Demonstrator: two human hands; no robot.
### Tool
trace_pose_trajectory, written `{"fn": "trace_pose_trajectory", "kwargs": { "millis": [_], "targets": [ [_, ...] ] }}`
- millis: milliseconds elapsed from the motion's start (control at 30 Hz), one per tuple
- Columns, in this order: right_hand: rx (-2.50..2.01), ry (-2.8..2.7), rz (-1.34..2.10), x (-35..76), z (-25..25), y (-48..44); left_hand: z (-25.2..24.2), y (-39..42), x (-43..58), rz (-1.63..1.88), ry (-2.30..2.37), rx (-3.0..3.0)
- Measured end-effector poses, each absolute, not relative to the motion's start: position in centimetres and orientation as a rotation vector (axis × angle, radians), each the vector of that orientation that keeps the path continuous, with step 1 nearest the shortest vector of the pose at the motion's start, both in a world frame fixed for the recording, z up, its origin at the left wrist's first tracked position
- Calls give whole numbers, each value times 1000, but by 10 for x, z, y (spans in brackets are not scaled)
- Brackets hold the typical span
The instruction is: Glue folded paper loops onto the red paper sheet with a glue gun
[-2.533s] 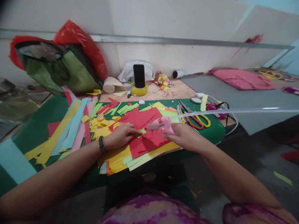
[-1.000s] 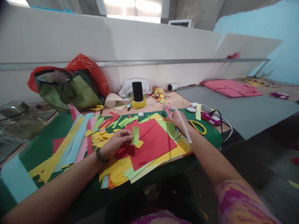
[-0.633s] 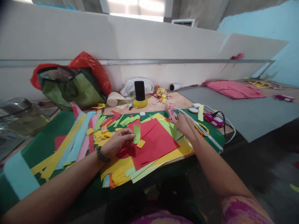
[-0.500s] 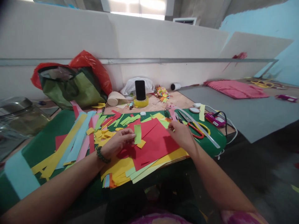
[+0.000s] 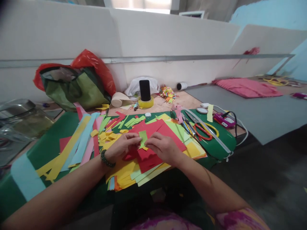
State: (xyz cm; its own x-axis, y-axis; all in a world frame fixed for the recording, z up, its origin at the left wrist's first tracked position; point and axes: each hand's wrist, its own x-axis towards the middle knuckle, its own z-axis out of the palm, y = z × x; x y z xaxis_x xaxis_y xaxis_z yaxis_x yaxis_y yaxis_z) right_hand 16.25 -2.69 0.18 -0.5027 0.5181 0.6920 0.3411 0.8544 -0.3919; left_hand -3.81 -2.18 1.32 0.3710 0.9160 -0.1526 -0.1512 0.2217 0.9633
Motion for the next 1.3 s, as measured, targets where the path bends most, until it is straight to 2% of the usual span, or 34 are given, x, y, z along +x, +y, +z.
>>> {"fn": "trace_pose_trajectory", "kwargs": {
  "millis": [200, 300, 900, 1300],
  "targets": [
    [-1007, -1799, 813, 156, 2, -28, 12, -24, -39, 886, 1000, 1335],
    [-1078, -1709, 951, 153, 3, -26, 13, -26, -38, 882, 1001, 1418],
    [-1112, -1576, 1043, 146, 6, -29, 8, -27, -38, 869, 994, 1477],
    [-1123, -1550, 983, 145, 7, -30, 13, -29, -36, 868, 981, 1466]
  ]
}}
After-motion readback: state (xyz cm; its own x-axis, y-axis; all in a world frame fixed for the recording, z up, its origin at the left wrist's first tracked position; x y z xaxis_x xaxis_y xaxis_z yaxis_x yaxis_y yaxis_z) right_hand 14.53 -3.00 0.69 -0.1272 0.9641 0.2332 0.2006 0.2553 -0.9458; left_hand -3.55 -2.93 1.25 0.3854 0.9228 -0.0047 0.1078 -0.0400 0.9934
